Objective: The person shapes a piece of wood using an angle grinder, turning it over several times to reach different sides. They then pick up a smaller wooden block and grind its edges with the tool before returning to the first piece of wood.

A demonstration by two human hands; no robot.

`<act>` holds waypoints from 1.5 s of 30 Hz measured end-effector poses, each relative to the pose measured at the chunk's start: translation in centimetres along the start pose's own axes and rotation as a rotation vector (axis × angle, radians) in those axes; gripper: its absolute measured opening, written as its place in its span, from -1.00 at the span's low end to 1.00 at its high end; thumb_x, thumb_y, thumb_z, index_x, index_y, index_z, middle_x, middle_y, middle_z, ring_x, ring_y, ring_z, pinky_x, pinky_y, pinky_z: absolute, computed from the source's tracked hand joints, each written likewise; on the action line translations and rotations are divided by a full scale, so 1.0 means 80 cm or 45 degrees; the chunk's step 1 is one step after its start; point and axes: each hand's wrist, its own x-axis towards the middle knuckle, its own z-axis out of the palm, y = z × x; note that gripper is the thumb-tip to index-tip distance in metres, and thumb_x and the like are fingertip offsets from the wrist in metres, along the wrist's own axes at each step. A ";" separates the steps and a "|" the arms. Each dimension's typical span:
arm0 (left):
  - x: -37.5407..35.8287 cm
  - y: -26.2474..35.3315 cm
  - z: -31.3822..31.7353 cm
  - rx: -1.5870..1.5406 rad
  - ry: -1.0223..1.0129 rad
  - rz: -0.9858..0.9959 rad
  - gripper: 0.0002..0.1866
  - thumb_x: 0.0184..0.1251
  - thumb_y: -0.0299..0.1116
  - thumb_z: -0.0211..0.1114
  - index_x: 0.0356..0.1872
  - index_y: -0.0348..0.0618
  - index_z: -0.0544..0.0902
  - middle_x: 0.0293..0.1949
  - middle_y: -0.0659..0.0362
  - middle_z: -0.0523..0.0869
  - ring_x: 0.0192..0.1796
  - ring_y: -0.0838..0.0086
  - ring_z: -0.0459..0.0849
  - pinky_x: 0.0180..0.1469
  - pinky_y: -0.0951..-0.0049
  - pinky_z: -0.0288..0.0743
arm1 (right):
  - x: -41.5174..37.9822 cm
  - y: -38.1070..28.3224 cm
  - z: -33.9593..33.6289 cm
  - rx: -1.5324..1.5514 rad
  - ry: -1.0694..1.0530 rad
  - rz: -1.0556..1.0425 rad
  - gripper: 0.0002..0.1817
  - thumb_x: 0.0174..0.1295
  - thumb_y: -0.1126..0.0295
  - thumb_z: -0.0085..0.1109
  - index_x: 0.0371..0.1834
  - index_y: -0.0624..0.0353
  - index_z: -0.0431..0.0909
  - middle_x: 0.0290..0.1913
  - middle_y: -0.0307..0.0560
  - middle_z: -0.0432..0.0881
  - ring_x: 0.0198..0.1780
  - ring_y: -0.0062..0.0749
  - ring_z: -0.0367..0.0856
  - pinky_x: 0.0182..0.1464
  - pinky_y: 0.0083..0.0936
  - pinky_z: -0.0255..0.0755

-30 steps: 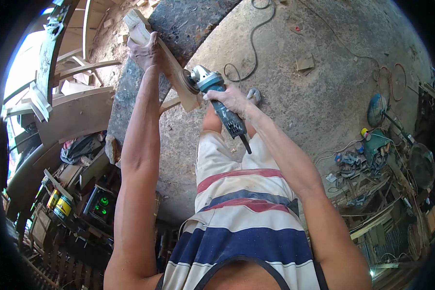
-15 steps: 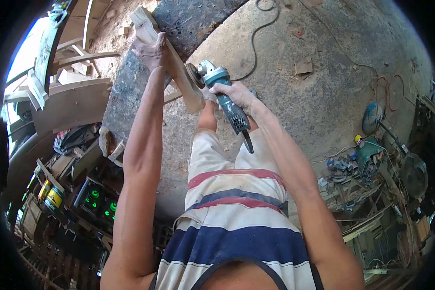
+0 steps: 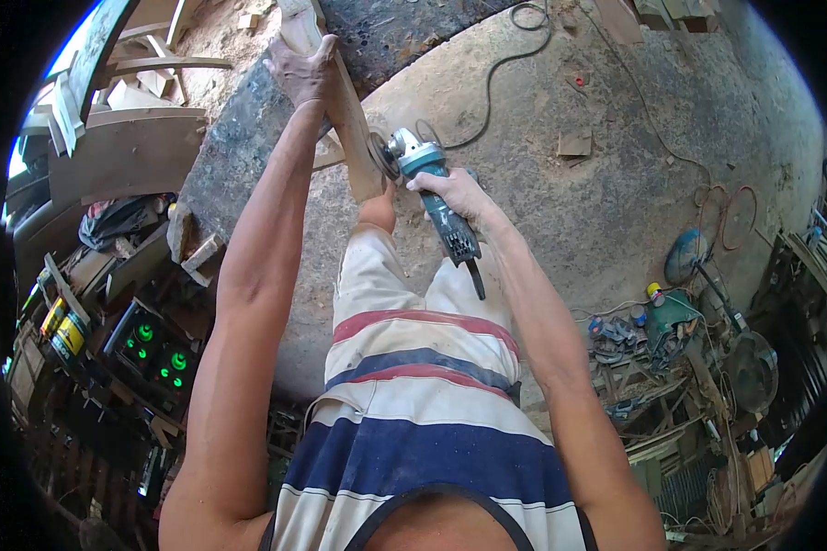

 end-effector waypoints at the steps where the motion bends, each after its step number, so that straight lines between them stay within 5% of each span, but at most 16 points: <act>1: 0.000 0.003 -0.001 0.004 -0.019 -0.013 0.03 0.06 0.30 0.69 0.42 -0.23 0.58 0.33 -0.20 0.70 0.47 -0.23 0.62 0.81 -0.26 0.01 | -0.001 0.001 -0.002 -0.026 -0.011 0.026 -0.53 0.28 -0.04 0.56 -0.21 0.23 0.79 -0.39 -0.17 0.78 -0.45 -0.51 0.76 -0.35 -0.51 0.61; 6: -0.003 0.019 -0.015 -0.014 0.011 0.003 0.03 0.06 0.31 0.68 0.43 -0.22 0.58 0.31 -0.19 0.72 0.42 -0.21 0.64 0.74 -0.25 0.14 | -0.007 -0.004 -0.010 -0.010 -0.070 0.066 -0.54 0.27 -0.02 0.56 -0.25 0.23 0.78 -0.41 -0.13 0.79 -0.45 -0.47 0.79 -0.36 -0.48 0.64; 19: -0.011 0.048 -0.027 0.067 -0.081 -0.115 0.07 0.28 0.04 0.55 0.74 -0.22 0.30 0.59 -0.12 0.52 0.70 -0.03 0.38 0.84 -0.20 -0.06 | -0.026 0.000 -0.011 -0.123 -0.037 0.083 -0.49 0.31 -0.05 0.51 -0.16 0.28 0.80 -0.42 -0.12 0.78 -0.45 -0.46 0.79 -0.36 -0.50 0.64; 29: -0.008 0.040 -0.016 0.136 -0.031 -0.052 0.10 0.26 0.17 0.56 0.71 -0.24 0.33 0.59 -0.14 0.51 0.67 -0.07 0.42 0.80 -0.30 0.01 | -0.026 0.002 -0.008 -0.050 -0.076 0.051 -0.52 0.36 -0.01 0.46 -0.03 0.26 0.75 -0.41 -0.12 0.76 -0.48 -0.42 0.80 -0.40 -0.46 0.70; 30: -0.005 0.046 -0.027 0.161 -0.175 -0.115 0.08 0.28 0.17 0.55 0.70 -0.24 0.35 0.58 -0.14 0.51 0.68 -0.06 0.41 0.80 -0.31 0.01 | -0.025 0.003 -0.011 -0.087 -0.075 0.055 -0.52 0.36 -0.01 0.46 -0.03 0.26 0.75 -0.40 -0.12 0.76 -0.49 -0.42 0.80 -0.40 -0.45 0.70; 43: -0.008 0.038 -0.010 0.128 0.013 -0.038 0.04 0.26 0.15 0.58 0.63 -0.28 0.41 0.55 -0.13 0.55 0.67 -0.07 0.42 0.80 -0.31 0.04 | -0.022 -0.005 -0.019 -0.194 -0.082 0.071 -0.45 0.32 -0.04 0.48 0.03 0.29 0.77 -0.39 -0.21 0.70 -0.44 -0.48 0.78 -0.40 -0.49 0.62; 45: -0.008 0.039 -0.013 0.118 0.013 -0.057 0.05 0.24 0.15 0.59 0.63 -0.28 0.42 0.55 -0.14 0.56 0.67 -0.07 0.42 0.80 -0.30 0.04 | -0.018 -0.008 -0.017 -0.216 -0.076 0.063 -0.53 0.33 -0.04 0.48 -0.13 0.22 0.74 -0.37 -0.17 0.74 -0.45 -0.46 0.77 -0.36 -0.47 0.64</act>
